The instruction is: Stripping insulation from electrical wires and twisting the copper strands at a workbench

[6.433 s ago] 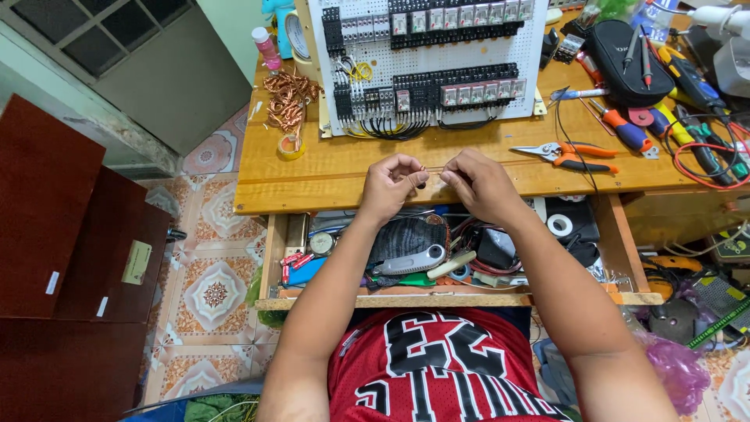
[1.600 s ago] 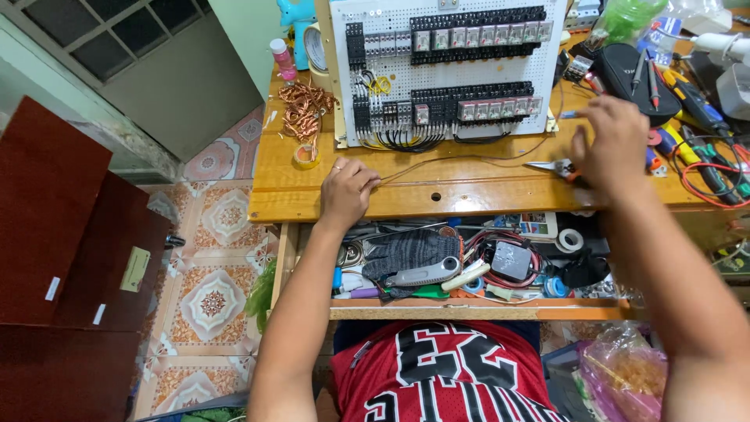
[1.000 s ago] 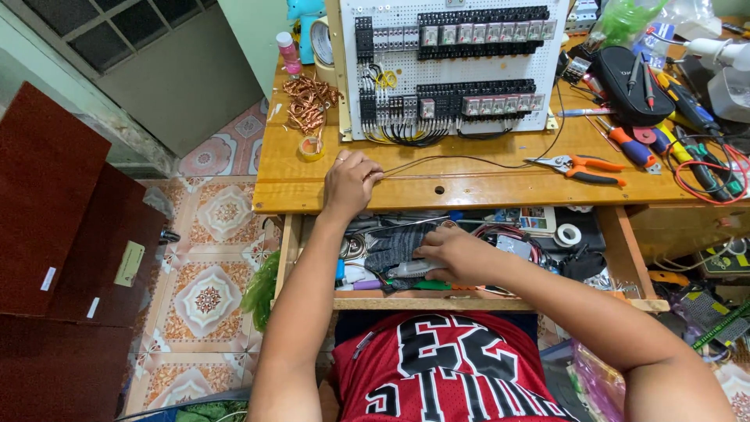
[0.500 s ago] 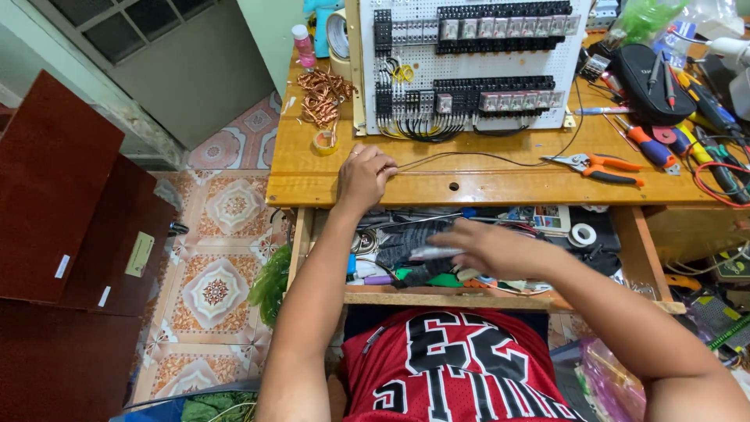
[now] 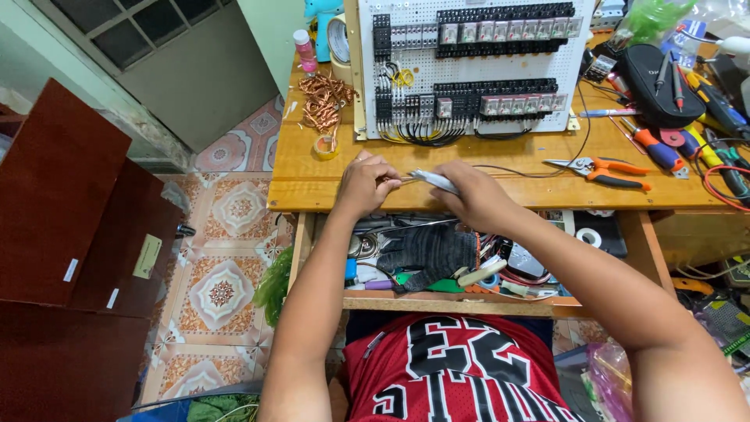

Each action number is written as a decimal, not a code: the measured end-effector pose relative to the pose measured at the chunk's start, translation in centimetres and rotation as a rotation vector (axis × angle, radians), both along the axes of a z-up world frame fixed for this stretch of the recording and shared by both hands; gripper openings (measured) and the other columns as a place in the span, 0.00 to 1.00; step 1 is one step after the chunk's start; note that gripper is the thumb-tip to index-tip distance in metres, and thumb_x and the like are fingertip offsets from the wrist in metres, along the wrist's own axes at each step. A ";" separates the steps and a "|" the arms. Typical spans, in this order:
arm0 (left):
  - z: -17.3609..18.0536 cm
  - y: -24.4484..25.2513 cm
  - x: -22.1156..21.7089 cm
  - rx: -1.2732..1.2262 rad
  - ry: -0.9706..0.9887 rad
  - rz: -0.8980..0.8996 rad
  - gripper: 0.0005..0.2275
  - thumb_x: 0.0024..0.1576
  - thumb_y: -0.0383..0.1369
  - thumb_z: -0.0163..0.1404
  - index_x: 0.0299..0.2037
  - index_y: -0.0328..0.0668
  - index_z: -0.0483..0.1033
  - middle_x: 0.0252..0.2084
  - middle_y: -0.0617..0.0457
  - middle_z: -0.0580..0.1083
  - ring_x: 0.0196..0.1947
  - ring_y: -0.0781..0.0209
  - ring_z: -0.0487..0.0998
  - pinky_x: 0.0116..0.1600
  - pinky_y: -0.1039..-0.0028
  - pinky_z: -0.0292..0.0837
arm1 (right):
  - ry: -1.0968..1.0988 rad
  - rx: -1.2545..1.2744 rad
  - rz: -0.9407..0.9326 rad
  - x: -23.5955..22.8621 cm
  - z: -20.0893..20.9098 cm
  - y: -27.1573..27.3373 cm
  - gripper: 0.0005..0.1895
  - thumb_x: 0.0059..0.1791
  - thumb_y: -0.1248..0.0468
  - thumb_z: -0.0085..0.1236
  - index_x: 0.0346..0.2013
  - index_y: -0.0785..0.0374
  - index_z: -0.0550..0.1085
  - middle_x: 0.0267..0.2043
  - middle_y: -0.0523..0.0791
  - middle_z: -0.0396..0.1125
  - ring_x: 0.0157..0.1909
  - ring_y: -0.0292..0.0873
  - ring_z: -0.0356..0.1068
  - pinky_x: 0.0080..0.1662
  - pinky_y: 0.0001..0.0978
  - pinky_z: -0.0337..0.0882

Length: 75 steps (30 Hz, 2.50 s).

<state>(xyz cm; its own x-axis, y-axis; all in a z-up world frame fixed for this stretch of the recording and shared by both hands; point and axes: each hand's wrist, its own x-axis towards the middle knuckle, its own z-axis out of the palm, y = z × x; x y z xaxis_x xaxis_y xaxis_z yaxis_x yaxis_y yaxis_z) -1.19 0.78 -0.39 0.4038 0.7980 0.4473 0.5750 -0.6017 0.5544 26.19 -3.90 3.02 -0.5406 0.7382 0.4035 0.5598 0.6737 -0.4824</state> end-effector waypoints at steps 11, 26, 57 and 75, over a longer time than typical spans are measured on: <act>0.3 0.2 -0.4 -0.113 0.003 0.025 0.05 0.50 0.38 0.64 0.34 0.58 0.84 0.33 0.55 0.77 0.43 0.50 0.75 0.53 0.62 0.72 | -0.158 -0.087 -0.038 -2.7 -0.7 2.3 0.11 0.54 0.55 0.54 0.46 0.56 0.69 0.34 0.53 0.70 0.44 0.63 0.73 0.44 0.55 0.73; 0.0 -0.2 -0.7 -0.066 -0.017 0.050 0.04 0.51 0.34 0.62 0.36 0.56 0.85 0.35 0.52 0.77 0.44 0.48 0.75 0.53 0.63 0.73 | -0.241 -0.047 0.002 -2.2 -0.3 0.9 0.12 0.52 0.56 0.57 0.45 0.58 0.72 0.38 0.53 0.71 0.55 0.60 0.69 0.52 0.53 0.72; -0.8 0.5 -1.3 -0.046 -0.015 0.028 0.03 0.55 0.30 0.60 0.36 0.51 0.84 0.34 0.50 0.74 0.42 0.44 0.74 0.51 0.60 0.72 | -0.124 -0.245 0.231 -0.6 5.3 2.2 0.23 0.55 0.60 0.51 0.65 0.60 0.68 0.53 0.58 0.73 0.53 0.68 0.72 0.52 0.61 0.72; -0.8 0.4 -1.2 -0.038 -0.032 0.046 0.02 0.54 0.30 0.61 0.34 0.52 0.84 0.36 0.52 0.73 0.44 0.46 0.73 0.52 0.62 0.72 | -0.413 -0.002 0.170 -3.3 5.3 2.6 0.19 0.54 0.61 0.49 0.61 0.53 0.70 0.45 0.51 0.70 0.40 0.63 0.74 0.40 0.54 0.75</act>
<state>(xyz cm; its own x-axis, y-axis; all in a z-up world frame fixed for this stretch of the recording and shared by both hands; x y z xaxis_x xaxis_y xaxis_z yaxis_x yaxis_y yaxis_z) -2.40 1.20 -1.15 0.3528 0.8318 0.4285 0.5831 -0.5536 0.5946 22.87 -1.28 8.29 -0.7698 0.6256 0.1269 0.5874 0.7721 -0.2427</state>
